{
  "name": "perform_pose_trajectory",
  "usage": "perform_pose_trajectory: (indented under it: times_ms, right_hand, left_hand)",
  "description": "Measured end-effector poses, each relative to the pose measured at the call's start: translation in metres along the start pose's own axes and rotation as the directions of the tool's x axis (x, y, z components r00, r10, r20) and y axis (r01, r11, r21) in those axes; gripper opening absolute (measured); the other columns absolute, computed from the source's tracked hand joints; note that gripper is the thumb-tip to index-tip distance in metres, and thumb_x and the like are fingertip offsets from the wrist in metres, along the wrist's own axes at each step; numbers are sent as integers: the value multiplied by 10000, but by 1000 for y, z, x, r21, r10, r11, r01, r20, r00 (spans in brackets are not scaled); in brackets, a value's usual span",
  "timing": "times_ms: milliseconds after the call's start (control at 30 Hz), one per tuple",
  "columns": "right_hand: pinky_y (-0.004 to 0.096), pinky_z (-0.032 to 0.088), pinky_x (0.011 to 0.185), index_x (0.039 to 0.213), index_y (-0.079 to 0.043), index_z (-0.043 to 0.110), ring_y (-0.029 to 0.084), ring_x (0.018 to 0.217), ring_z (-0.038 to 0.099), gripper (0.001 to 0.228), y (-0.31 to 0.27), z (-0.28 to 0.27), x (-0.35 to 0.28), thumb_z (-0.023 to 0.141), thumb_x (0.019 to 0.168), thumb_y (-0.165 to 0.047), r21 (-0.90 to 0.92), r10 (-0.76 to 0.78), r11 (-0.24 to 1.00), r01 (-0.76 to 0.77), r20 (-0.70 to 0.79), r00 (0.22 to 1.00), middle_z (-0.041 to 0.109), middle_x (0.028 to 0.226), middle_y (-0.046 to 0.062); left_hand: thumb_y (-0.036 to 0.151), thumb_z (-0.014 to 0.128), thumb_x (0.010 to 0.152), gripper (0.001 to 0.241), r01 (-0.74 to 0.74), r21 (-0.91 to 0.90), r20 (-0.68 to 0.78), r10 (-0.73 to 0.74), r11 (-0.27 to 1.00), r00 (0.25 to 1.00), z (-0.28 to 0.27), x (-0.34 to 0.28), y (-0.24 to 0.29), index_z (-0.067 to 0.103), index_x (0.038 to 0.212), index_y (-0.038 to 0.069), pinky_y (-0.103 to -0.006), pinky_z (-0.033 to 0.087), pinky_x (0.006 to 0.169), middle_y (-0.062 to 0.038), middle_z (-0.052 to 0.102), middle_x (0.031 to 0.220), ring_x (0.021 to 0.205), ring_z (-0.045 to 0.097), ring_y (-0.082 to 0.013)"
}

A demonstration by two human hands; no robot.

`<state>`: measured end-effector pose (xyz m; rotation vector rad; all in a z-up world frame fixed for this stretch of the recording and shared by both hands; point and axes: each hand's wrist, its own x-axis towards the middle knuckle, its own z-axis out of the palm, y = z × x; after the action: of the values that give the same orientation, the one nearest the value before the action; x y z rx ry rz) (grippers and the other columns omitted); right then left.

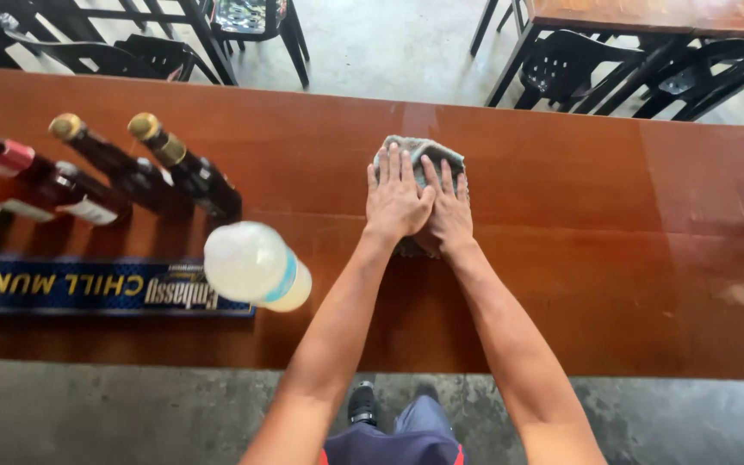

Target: Cleaning a wooden bar counter using a cloth and liquid cleaning solution, and organizing various beverage bottles.

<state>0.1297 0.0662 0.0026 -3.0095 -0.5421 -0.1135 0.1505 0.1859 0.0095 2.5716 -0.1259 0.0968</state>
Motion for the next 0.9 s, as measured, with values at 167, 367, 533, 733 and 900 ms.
perform_pose_trajectory:
  times_ms: [167,367,533,733,900]
  right_hand:
    - [568,32,1254,1605,-245,257,362,1576,22,854,35,16,74,622,879,-506,-34,21,999,-19,60,998,66,1722,68]
    - [546,72,1231,1643,-256,282,312,1577,77,802,110,125,171,593,951,-516,-377,-212,924,64,-366,906,97,1750,14]
    - [576,144,1217,1590,-187,296,332,1493,221,845,83,40,189,635,870,-472,-58,-21,998,25,68,997,271,1621,88]
    - [558,379,1038,1458,-189,449,309,1287,502,672,86,42,217,660,860,-412,24,29,999,-32,133,991,538,1398,80]
    - [567,352,1113,1490,-222,441,306,1410,443,680,77,16,188,656,867,-385,6,-42,999,42,81,996,500,1494,74]
  left_hand:
    - [364,496,996,569,-140,-156,-351,77,978,933,29,52,-14,504,1452,26,-478,222,1297,-192,426,1607,1541,309,-359]
    - [397,535,993,427,-178,-120,-314,133,977,940,33,109,-9,617,1310,123,-479,309,1235,-116,586,1493,1466,466,-303]
    - [453,551,971,436,-87,-37,-260,74,996,963,22,158,-4,620,1269,142,-492,272,1179,-144,559,1463,1439,419,-335]
    - [502,447,974,574,108,-285,-182,-165,952,969,16,182,-14,580,1404,145,-422,398,1183,-116,653,1408,1327,586,-276]
    - [545,404,1026,609,10,98,-304,21,995,952,36,162,-22,580,1390,90,-502,271,1230,-166,552,1488,1453,424,-373]
